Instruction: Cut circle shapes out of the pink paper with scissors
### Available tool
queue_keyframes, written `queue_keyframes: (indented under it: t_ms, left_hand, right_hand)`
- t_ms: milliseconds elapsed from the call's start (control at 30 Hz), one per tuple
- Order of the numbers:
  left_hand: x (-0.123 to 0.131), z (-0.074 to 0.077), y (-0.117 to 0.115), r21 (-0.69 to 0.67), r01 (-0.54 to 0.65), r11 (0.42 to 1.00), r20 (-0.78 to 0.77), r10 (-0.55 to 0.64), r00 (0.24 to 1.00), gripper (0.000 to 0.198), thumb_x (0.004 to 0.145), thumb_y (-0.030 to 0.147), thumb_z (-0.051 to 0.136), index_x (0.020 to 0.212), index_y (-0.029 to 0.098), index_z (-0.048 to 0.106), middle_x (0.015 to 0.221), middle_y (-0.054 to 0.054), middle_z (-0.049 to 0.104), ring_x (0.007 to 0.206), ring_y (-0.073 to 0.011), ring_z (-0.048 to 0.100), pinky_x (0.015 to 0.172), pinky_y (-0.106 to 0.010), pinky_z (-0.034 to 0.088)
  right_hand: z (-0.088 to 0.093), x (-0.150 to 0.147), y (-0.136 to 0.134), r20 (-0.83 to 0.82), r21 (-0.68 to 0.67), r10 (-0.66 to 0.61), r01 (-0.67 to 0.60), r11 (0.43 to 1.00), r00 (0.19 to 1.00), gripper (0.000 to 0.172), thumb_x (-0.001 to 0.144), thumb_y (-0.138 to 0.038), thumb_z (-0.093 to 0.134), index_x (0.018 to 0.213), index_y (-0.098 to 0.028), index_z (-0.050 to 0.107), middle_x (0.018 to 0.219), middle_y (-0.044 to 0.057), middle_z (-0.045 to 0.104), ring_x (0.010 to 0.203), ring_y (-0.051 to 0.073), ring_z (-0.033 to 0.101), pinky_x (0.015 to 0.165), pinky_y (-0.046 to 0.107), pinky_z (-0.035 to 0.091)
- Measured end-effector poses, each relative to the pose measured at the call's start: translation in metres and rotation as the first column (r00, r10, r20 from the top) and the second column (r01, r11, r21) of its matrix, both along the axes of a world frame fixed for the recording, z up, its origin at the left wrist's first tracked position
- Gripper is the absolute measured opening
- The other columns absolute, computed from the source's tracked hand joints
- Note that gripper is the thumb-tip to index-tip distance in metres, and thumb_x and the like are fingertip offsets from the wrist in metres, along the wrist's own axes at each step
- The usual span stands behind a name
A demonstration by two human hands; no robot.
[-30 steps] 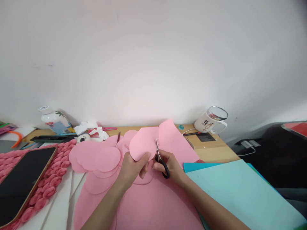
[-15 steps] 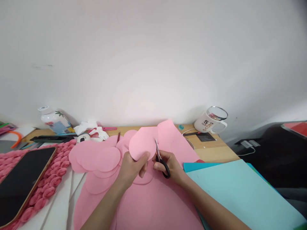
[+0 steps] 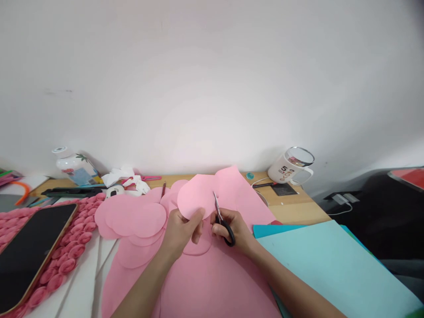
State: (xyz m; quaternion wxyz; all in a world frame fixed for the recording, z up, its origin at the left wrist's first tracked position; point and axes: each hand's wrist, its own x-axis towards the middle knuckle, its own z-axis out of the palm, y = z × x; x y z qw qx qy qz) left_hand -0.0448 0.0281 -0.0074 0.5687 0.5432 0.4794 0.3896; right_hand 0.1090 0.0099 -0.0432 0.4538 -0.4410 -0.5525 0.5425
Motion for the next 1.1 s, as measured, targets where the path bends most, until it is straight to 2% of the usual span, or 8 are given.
queue_keyframes:
  t_ms: [233, 400, 533, 767, 1100]
  left_hand:
    - [0.0004, -0.0020, 0.0017, -0.021, 0.010, 1.000, 0.027, -0.010, 1.000, 0.045, 0.074, 0.037, 0.056, 0.035, 0.016, 0.046, 0.027, 0.003, 0.042, 0.028, -0.0068, 0.037, 0.039, -0.023, 0.029]
    - [-0.0018, -0.0028, 0.0020, 0.023, -0.008, 1.000, -0.033, 0.009, 0.999, 0.050, 0.074, 0.037, 0.056, 0.031, 0.018, 0.039, 0.026, 0.003, 0.039, 0.031, -0.0069, 0.035, 0.042, -0.023, 0.033]
    - [-0.0029, -0.0027, 0.0016, 0.021, 0.045, 0.999, -0.080, -0.043, 0.996, 0.051, 0.074, 0.033, 0.054, 0.029, 0.019, 0.038, 0.026, 0.003, 0.038, 0.032, -0.0070, 0.035, 0.045, -0.022, 0.036]
    - [-0.0025, -0.0004, 0.0013, -0.017, 0.080, 0.997, -0.061, -0.081, 0.995, 0.049, 0.073, 0.032, 0.055, 0.028, 0.019, 0.038, 0.025, 0.004, 0.038, 0.031, -0.0067, 0.034, 0.044, -0.022, 0.035]
    - [-0.0029, -0.0022, 0.0019, -0.001, 0.070, 0.998, -0.066, -0.070, 0.995, 0.048, 0.073, 0.031, 0.054, 0.029, 0.019, 0.039, 0.025, 0.004, 0.038, 0.031, -0.0064, 0.033, 0.043, -0.022, 0.033]
  right_hand:
    - [-0.0012, -0.0006, 0.0001, 0.008, 0.005, 0.004, -0.004, 1.000, 1.000, 0.020, 0.068, -0.031, 0.062, 0.061, -0.016, 0.050, 0.048, -0.004, 0.048, 0.044, 0.008, 0.037, 0.043, 0.021, 0.029]
    - [0.0002, -0.0013, 0.0005, 0.007, 0.013, -0.012, 0.012, 1.000, 1.000, 0.024, 0.067, -0.036, 0.064, 0.064, -0.016, 0.051, 0.049, -0.004, 0.046, 0.045, 0.008, 0.036, 0.043, 0.021, 0.028]
    - [0.0031, -0.0004, 0.0017, -0.005, 0.039, -0.028, 0.028, 0.999, 1.000, 0.029, 0.065, -0.039, 0.068, 0.067, -0.016, 0.050, 0.055, -0.005, 0.041, 0.049, 0.008, 0.031, 0.046, 0.021, 0.026]
    - [0.0034, 0.0013, 0.0025, -0.029, 0.063, -0.008, 0.010, 0.998, 1.000, 0.035, 0.065, -0.044, 0.069, 0.066, -0.017, 0.046, 0.056, -0.006, 0.038, 0.050, 0.008, 0.029, 0.047, 0.022, 0.025]
    - [0.0007, 0.0022, 0.0029, 0.020, 0.080, -0.014, 0.012, 0.997, 1.000, 0.032, 0.069, -0.045, 0.063, 0.067, -0.018, 0.047, 0.056, -0.004, 0.040, 0.051, 0.009, 0.032, 0.046, 0.022, 0.027]
